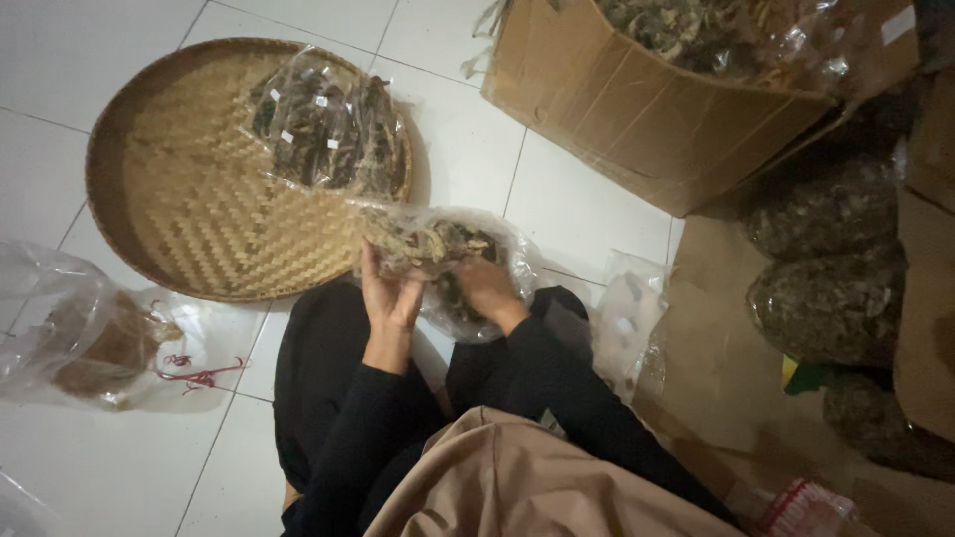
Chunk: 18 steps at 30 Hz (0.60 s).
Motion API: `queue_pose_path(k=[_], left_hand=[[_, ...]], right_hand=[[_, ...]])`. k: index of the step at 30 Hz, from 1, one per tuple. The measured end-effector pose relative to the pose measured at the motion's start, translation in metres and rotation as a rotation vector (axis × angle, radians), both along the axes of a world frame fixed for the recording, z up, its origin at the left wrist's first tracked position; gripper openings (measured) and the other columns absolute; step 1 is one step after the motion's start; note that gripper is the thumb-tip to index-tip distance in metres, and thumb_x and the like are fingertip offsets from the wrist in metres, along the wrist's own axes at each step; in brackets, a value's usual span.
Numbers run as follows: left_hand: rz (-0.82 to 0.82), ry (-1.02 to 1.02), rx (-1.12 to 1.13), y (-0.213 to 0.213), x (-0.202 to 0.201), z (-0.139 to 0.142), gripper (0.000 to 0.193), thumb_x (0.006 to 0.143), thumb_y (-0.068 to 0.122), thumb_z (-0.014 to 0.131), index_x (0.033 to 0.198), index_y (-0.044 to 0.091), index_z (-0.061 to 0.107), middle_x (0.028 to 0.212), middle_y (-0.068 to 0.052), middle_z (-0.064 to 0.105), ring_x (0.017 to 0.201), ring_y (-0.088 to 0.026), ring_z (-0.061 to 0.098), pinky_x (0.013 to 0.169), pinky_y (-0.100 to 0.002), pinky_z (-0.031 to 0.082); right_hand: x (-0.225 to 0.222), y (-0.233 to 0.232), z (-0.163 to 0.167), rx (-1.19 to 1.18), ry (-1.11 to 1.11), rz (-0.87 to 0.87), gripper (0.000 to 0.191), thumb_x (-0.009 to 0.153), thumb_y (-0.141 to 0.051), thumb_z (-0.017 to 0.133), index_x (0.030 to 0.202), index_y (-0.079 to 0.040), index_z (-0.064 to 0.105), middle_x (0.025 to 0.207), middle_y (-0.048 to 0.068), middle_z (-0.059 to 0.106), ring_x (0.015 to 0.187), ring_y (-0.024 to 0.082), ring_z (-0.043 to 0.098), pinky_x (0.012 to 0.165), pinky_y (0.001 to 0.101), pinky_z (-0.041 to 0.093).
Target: The person sits on the floor and packs dried goods from a large bag into small clear plastic bags. They place the filled bags into a woven tray and continue the process.
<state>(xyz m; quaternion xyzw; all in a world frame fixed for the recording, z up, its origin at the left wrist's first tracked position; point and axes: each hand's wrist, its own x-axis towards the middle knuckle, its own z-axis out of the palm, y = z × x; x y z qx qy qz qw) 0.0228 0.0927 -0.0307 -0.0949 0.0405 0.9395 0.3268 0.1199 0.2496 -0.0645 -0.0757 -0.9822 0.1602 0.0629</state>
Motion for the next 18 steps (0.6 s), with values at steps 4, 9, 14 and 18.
queue_pose_path(k=[4,9,14,18], left_hand=[[0.040,-0.055,0.054,-0.005,-0.006,-0.005,0.041,0.104,0.037,0.062,0.138,0.014,0.061,0.144,-0.008,0.061,0.135,-0.028,0.055,0.120,-0.049,0.042],[0.045,-0.051,0.069,0.001,-0.004,-0.012,0.041,0.101,0.036,0.064,0.135,0.014,0.061,0.140,-0.006,0.064,0.132,-0.026,0.057,0.115,-0.049,0.047],[-0.076,-0.106,0.001,0.018,0.016,-0.009,0.053,0.097,0.041,0.063,0.136,0.005,0.060,0.129,-0.018,0.065,0.124,-0.033,0.061,0.107,-0.049,0.051],[-0.117,0.101,0.162,0.024,0.031,-0.007,0.038,0.113,0.034,0.064,0.140,0.008,0.059,0.135,-0.018,0.062,0.124,-0.030,0.059,0.105,-0.044,0.049]], right_hand=[[0.007,0.005,0.082,-0.306,0.329,-0.113,0.021,0.097,-0.007,0.065,0.118,-0.008,0.069,0.109,0.013,0.072,0.097,0.032,0.070,0.083,0.0419,0.056],[0.056,-0.017,0.163,-0.506,0.902,-0.202,0.012,0.093,0.003,0.077,0.102,-0.001,0.070,0.106,0.014,0.074,0.085,0.021,0.068,0.074,0.0298,0.054],[0.050,-0.034,0.181,-0.375,0.938,-0.020,0.013,0.092,0.004,0.078,0.098,-0.001,0.068,0.108,0.014,0.072,0.102,0.026,0.074,0.086,0.0327,0.062],[0.024,-0.038,0.170,-0.308,0.914,-0.013,0.015,0.088,0.003,0.081,0.097,-0.003,0.070,0.108,0.013,0.074,0.107,0.025,0.075,0.090,0.0330,0.064]])
